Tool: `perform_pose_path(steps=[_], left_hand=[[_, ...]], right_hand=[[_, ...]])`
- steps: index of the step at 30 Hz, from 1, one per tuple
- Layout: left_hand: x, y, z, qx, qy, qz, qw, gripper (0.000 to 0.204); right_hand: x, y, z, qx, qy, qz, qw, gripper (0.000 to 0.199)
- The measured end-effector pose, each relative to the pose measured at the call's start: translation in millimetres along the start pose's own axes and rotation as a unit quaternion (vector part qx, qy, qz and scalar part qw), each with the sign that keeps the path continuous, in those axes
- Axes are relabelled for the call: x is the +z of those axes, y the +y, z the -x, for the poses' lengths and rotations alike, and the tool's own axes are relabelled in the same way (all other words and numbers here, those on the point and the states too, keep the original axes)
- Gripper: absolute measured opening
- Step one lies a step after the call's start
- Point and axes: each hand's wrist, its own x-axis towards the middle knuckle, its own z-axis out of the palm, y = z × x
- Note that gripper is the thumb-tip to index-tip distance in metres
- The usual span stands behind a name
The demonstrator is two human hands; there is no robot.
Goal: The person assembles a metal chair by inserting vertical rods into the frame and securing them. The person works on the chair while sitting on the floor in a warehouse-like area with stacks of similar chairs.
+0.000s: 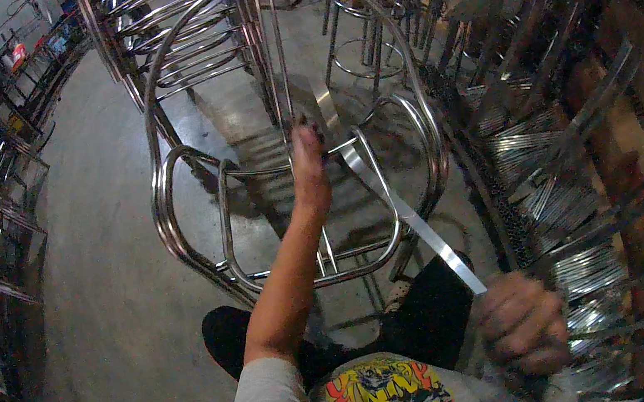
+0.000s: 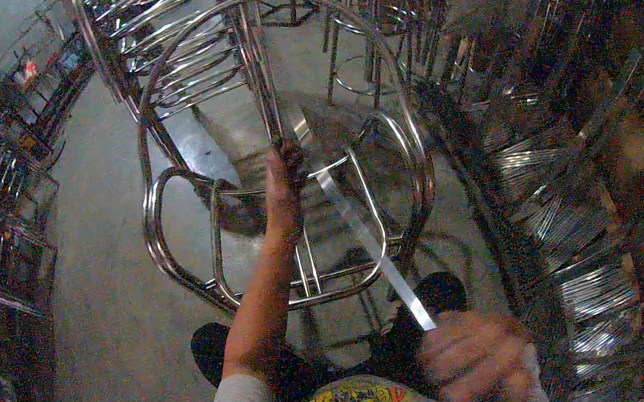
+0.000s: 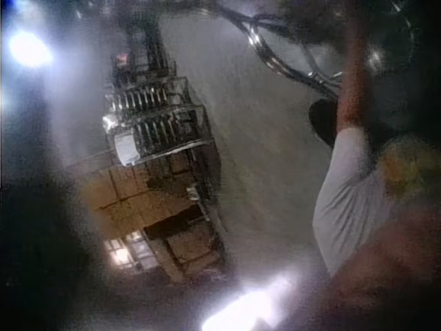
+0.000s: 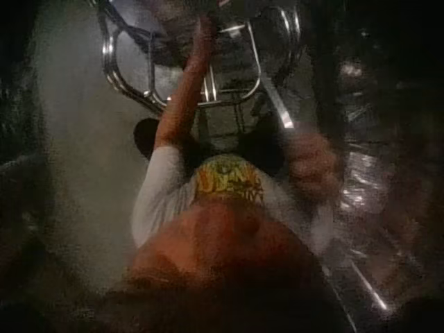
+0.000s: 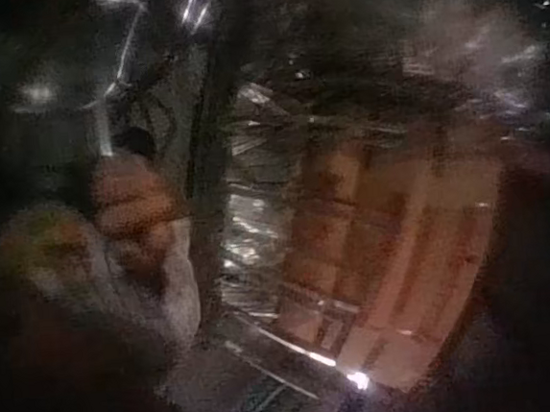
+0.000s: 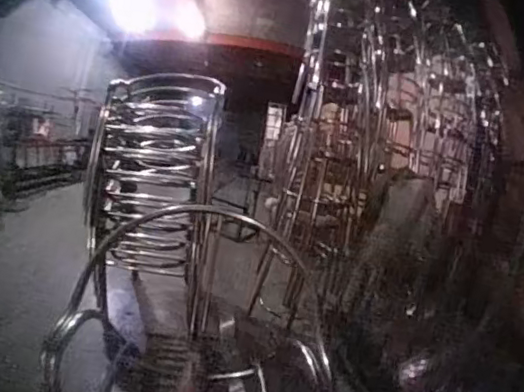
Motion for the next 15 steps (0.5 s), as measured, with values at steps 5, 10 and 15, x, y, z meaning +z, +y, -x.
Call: perform_pose_path(steps=[5, 10, 15], left_hand=[[-43, 1, -40, -0.026, 0.193, -0.064, 0.979, 0.044], [-77, -51, -60, 0.026, 0.167, -0.249, 0.954, 0.038], [-77, -94, -71, 0.005, 0.166, -0.298, 0.940, 0.040]], right_hand=[[78, 34, 45, 0.122, -0.002, 0.016, 0.992, 0.032], [129, 29, 77, 0.540, 0.095, 0.177, 0.817, 0.024], [104, 49, 82, 0.718, 0.306, -0.309, 0.543, 0.045]])
